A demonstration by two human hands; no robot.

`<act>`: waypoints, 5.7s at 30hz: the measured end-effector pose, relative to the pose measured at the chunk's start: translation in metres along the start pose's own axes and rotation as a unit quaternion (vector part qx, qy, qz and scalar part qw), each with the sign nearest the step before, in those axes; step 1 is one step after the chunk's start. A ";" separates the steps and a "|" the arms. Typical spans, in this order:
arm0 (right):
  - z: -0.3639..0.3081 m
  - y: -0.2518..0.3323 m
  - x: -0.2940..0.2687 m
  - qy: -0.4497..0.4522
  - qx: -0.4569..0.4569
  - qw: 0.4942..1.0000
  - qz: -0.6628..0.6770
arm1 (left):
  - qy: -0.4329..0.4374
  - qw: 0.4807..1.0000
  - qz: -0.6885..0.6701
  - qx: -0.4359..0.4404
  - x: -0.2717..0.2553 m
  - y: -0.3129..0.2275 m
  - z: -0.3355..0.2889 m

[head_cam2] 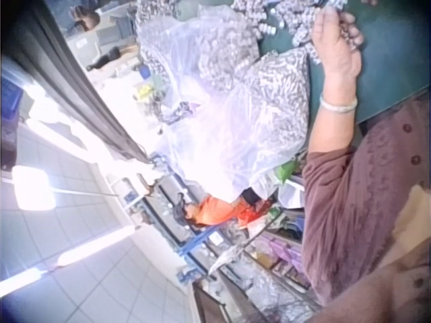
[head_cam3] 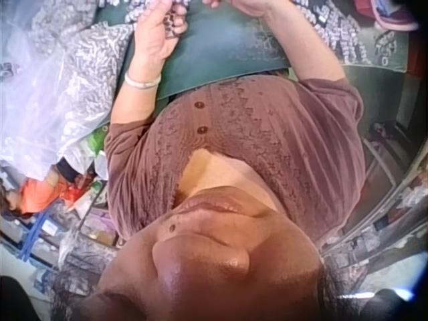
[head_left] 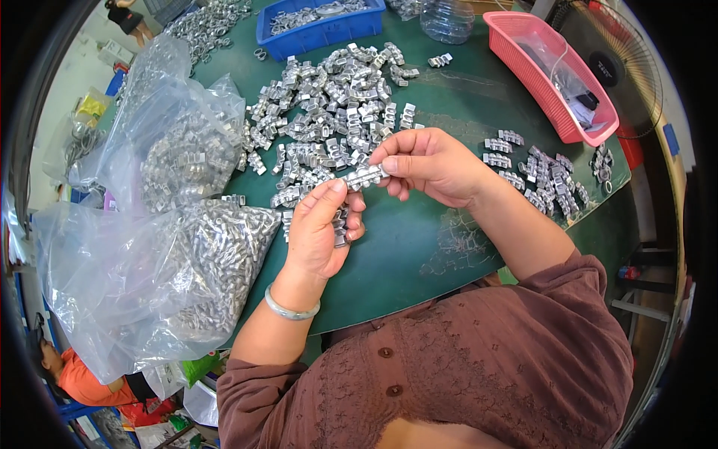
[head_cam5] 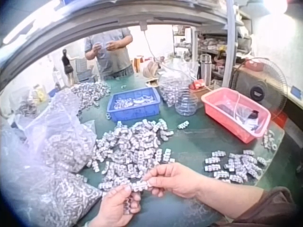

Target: The person assembles metal clips into strips by connecting individual pieces together by hand and places them on the table.

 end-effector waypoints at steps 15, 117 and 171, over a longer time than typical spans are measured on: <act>0.000 -0.001 0.002 0.005 -0.061 0.995 -0.084 | 0.030 0.995 0.066 0.074 0.008 -0.005 -0.002; -0.002 0.002 0.004 -0.052 -0.092 0.994 -0.020 | 0.039 0.999 0.034 0.017 0.001 -0.002 0.002; 0.003 0.007 0.004 -0.017 -0.090 0.994 -0.059 | 0.021 0.999 0.000 0.047 -0.001 -0.008 0.004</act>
Point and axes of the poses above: each hand's wrist, its own z-axis towards the middle knuckle, its own x-axis out of the palm, y = z × x, the point moved 4 cm from there along z, towards the middle knuckle, and after that the axes turned 1 degree about y, right-handed, at the moved point
